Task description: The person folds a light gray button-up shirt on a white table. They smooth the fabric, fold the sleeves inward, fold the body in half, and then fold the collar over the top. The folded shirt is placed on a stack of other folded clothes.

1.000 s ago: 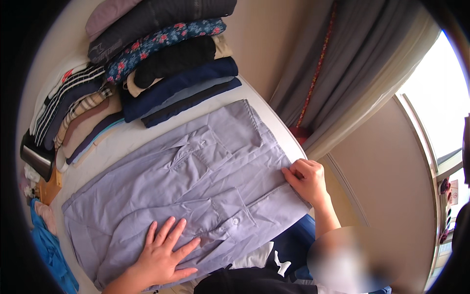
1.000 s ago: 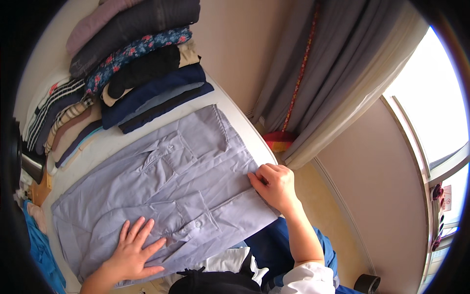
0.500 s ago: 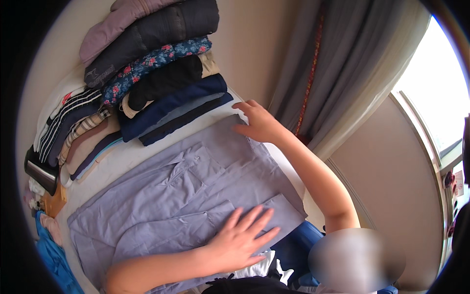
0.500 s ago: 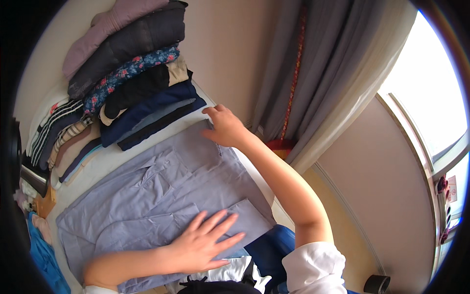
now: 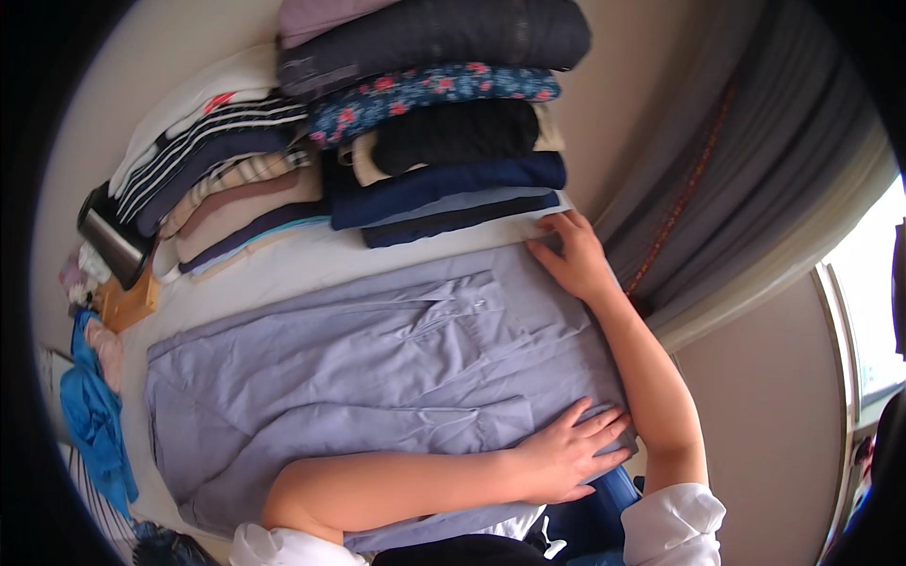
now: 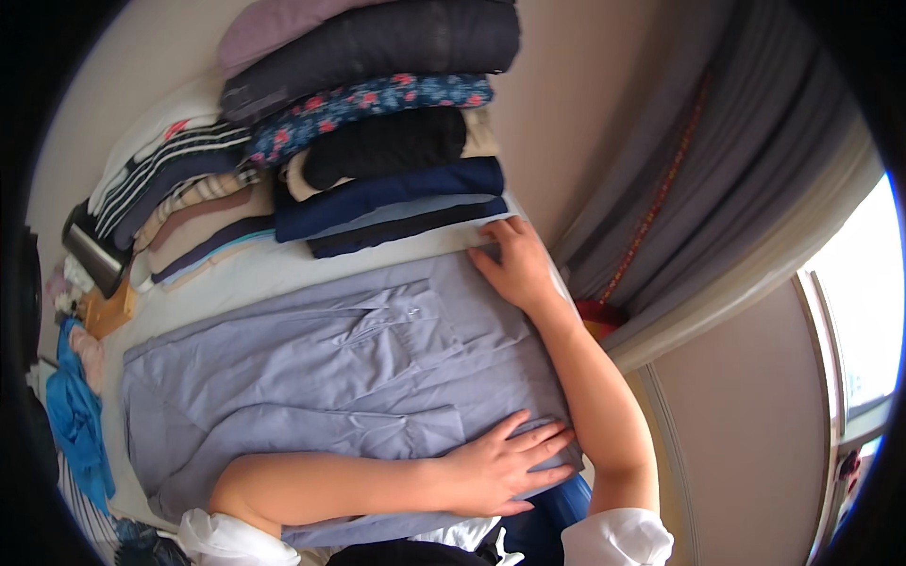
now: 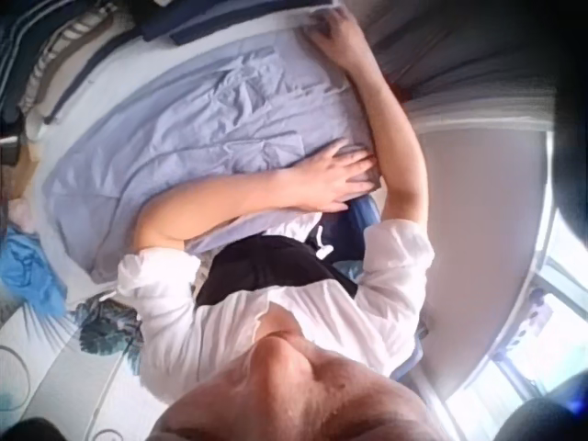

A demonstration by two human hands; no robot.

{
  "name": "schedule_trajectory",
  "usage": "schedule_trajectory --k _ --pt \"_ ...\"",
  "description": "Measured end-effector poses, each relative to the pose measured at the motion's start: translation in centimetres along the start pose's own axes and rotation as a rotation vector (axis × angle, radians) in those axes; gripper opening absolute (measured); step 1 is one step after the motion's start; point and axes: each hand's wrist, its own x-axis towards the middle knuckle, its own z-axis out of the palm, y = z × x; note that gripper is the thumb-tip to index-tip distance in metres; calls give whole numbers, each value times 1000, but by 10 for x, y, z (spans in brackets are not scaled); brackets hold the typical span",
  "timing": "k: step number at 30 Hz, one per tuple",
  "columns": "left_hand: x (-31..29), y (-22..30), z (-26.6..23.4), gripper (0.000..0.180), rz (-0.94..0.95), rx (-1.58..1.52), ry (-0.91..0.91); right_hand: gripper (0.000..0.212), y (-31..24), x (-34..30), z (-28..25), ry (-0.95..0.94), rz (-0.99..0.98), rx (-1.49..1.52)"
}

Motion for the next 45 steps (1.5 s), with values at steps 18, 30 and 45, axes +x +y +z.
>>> schedule_trajectory --k 18,30,45 --pt "-77 -7 -77 58 -215 -220 365 34 -29 -5 -20 180 71 -151" --pt "-457 -60 -195 78 -1545 508 1330 43 -20 -12 -26 -27 238 -199" --pt "-451 -49 -196 74 -1382 -174 1291 37 -14 -7 -31 -221 284 328"
